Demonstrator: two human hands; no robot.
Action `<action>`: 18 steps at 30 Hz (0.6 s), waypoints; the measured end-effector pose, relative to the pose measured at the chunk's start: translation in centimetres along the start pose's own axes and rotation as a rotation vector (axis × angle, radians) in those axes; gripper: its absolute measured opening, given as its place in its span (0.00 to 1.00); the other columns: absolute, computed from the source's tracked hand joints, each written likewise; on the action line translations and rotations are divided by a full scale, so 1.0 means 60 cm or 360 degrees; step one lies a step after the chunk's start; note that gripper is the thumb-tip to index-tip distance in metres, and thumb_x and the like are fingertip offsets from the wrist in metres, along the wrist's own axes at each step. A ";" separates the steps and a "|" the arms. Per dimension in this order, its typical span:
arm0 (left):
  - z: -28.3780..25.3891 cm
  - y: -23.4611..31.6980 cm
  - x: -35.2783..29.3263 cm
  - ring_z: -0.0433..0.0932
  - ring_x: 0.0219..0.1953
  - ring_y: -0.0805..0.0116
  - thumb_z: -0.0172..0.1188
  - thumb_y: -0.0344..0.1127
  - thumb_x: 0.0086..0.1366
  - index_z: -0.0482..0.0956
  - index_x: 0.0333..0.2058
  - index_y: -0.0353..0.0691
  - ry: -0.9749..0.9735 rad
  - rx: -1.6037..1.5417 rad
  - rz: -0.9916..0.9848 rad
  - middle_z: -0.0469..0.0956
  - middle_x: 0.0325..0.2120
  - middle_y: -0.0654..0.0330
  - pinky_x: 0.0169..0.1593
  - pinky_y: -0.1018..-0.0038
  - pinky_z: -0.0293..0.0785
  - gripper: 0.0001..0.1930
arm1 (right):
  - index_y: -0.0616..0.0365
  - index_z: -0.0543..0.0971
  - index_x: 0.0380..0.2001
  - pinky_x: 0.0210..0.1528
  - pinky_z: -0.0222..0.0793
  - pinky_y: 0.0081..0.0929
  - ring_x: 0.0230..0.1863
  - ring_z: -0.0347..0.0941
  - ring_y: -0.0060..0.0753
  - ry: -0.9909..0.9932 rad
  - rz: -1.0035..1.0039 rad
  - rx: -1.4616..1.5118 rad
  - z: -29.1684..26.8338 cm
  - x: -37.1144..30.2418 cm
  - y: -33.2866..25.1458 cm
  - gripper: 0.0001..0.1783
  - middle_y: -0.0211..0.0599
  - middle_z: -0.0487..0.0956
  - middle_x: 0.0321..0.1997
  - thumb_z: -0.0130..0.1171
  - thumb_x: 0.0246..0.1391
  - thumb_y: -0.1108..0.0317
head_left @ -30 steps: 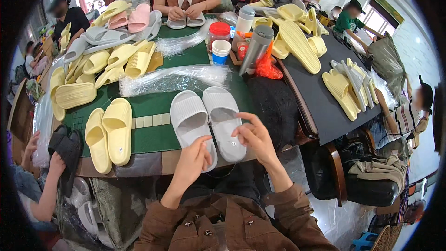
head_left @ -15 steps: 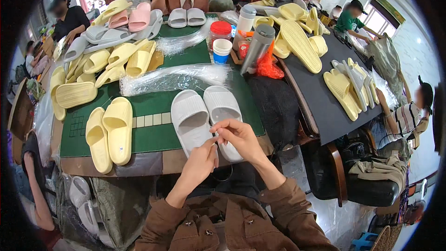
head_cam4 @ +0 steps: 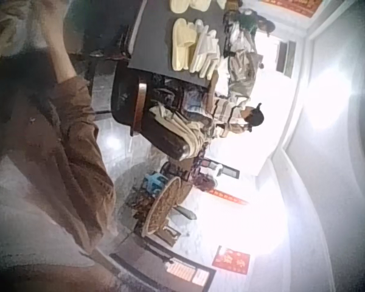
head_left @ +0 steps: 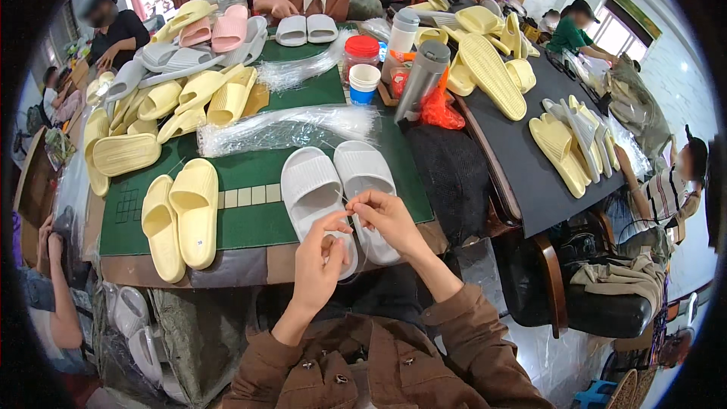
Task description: The person assembles pairs of plastic slippers by inserting a thin white tie into the straps of each slipper to secure them together. They handle multiple pairs of slippers in various colors, picking them up from a pile, performing the insertion, and placing the finished pairs on the table.
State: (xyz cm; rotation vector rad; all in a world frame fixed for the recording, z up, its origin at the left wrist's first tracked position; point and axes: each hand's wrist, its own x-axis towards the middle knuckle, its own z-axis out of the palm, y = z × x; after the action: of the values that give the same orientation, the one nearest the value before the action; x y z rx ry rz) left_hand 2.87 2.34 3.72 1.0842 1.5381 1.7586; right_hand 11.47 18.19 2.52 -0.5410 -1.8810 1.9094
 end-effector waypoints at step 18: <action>-0.049 -0.047 -0.027 0.77 0.45 0.64 0.49 0.28 0.68 0.63 0.57 0.29 0.0040 -0.0379 -0.0499 0.74 0.45 0.52 0.47 0.70 0.75 0.20 | 0.63 0.77 0.40 0.26 0.69 0.22 0.22 0.73 0.21 0.0340 -0.0084 -0.0610 -0.029 -0.017 0.007 0.09 0.34 0.75 0.26 0.52 0.56 0.76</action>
State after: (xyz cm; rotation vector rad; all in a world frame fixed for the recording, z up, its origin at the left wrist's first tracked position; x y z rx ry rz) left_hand 0.90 -0.02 0.60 0.6674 1.3838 1.6881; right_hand 13.26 19.12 2.03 -0.7688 -2.0992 1.3977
